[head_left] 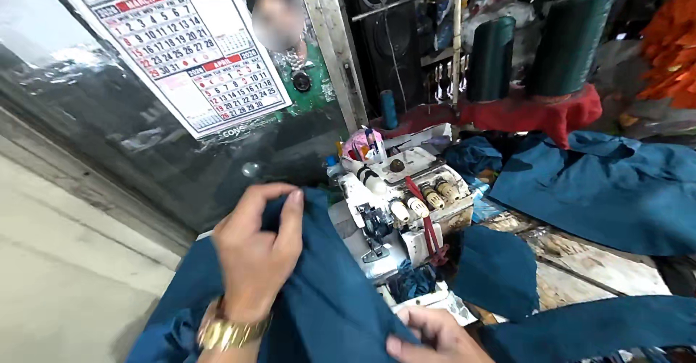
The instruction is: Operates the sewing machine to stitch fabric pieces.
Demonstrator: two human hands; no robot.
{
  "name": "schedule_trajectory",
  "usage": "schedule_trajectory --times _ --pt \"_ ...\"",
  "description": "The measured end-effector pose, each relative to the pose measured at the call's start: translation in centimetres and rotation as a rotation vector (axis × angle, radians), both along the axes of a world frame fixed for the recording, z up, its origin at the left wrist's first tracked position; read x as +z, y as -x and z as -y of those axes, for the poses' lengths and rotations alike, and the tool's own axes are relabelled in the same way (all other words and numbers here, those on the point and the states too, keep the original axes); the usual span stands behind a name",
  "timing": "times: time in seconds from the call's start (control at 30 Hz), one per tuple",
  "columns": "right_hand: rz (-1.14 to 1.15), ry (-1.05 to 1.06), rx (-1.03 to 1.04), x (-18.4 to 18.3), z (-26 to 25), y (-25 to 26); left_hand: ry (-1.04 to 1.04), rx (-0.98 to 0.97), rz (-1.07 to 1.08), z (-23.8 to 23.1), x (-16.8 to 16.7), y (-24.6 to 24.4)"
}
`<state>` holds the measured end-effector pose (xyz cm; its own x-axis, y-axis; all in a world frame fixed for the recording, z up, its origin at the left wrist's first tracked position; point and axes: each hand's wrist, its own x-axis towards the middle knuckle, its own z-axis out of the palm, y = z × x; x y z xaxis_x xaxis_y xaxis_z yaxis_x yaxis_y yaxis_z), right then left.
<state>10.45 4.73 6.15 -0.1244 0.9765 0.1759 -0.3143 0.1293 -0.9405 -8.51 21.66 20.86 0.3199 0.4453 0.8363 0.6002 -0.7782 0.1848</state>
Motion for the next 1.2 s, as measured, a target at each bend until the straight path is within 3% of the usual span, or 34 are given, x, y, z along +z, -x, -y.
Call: schedule_trajectory --times 0.1,0.2,0.27,0.5,0.6,0.77,0.83,0.9,1.1,1.2 --pt "-0.036 0.240 -0.048 -1.1 -2.9 -0.3 0.162 0.117 -0.318 -2.4 -3.5 -0.7" --pt "-0.068 0.246 -0.078 -2.2 -3.2 -0.3 0.331 0.043 -0.329 0.5 -11.9 -1.3" --pt "-0.042 0.212 -0.083 -3.0 -2.9 -0.2 0.389 0.036 -0.365 1.7 -14.6 -1.3" --pt "0.120 0.163 -0.127 -3.6 -1.8 -0.4 0.485 0.199 -0.607 -0.2 -13.1 -2.2" --pt "0.183 0.164 -0.144 -3.9 -1.1 -1.0 0.468 0.179 -0.544 -0.5 -12.5 -1.6" --pt "0.339 0.156 -0.218 -5.0 -0.3 -2.5 0.510 0.058 -0.323 1.4 -7.1 4.8" --pt "0.348 0.166 -0.236 -4.9 -0.3 -3.0 0.665 -0.018 -0.305 2.3 -7.8 7.5" --pt "0.377 0.179 -0.243 -4.7 -0.3 -3.2 0.800 -0.103 -0.440 3.6 -9.7 9.2" --pt "0.434 0.177 -0.274 -4.8 -0.5 -3.9 0.723 -0.167 -0.816 6.2 -14.6 7.9" --pt "0.561 0.066 -0.444 -4.7 0.4 -4.3 0.649 -0.186 -0.739 6.7 -13.1 8.6"
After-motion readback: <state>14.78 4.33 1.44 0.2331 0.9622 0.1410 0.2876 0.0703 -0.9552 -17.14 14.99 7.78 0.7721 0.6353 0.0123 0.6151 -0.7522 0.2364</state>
